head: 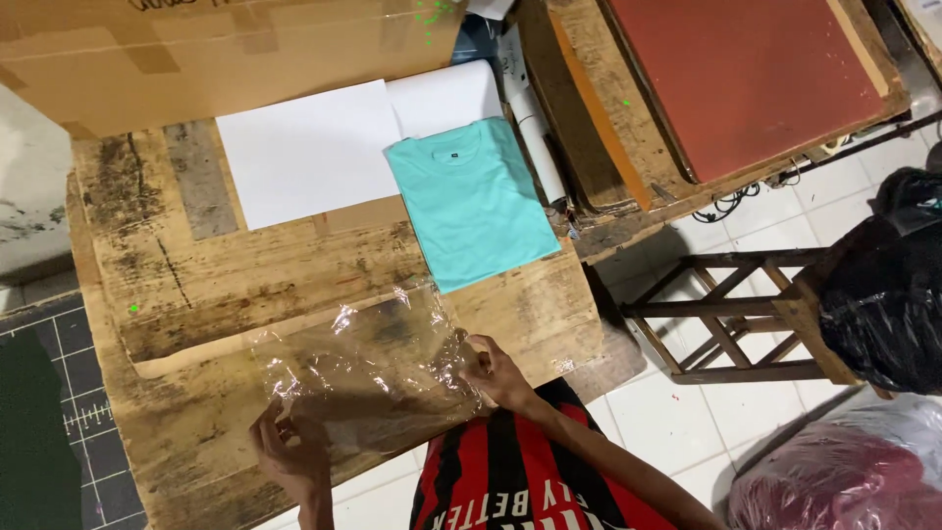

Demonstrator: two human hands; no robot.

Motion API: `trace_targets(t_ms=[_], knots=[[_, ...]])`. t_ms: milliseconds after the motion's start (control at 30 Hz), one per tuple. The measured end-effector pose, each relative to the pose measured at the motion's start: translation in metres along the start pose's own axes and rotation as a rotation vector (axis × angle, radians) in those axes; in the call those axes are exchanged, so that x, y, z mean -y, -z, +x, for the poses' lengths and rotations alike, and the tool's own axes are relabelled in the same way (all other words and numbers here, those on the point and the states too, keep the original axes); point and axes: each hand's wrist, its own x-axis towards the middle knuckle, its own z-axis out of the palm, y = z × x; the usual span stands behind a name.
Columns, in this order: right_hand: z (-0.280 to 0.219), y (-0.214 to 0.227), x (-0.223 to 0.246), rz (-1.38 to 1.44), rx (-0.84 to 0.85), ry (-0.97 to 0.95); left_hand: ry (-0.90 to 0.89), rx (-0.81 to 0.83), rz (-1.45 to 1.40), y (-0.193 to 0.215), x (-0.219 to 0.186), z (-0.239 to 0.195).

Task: Packaging folded t-shirts into plastic bags on a workbench

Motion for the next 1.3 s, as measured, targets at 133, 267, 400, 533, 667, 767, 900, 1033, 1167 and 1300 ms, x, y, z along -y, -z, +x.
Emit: trace_targets(t_ms=[133,267,400,533,667,767,900,1033,1167,1300], knots=[[-0.003,0.016,-0.004,0.023,0.055,-0.026,0.089,0.062,-0.059,0.003,-0.008,-0.002],[-0.007,0.043,-0.006,0.114,0.041,0.039,0.215,0.096,-0.317,-0.001,-0.037,-0.004],[-0.021,0.083,0.009,0.08,0.022,0.089,0.409,0.162,-0.407,0.007,-0.12,0.008],[-0.038,0.136,0.005,0.154,-0.015,0.191,0.41,0.094,-0.443,0.001,-0.178,0.004],[-0.072,0.208,0.034,0.108,-0.14,0.272,0.6,0.489,-0.912,-0.055,-0.083,0.004],[-0.101,0.278,0.047,0.195,-0.155,0.493,0.398,0.157,-0.616,-0.025,-0.312,-0.003],[-0.128,0.361,0.063,0.14,-0.264,0.485,0.396,0.182,-0.697,-0.059,-0.381,-0.02],[-0.138,0.432,0.065,0.078,-0.37,0.531,0.434,0.349,-0.802,-0.097,-0.431,-0.034],[-0.137,0.477,0.067,0.086,-0.508,0.328,0.433,0.442,-0.813,-0.106,-0.5,-0.03],[-0.119,0.488,0.073,0.05,-0.591,0.351,0.426,0.49,-0.842,-0.149,-0.495,-0.027]])
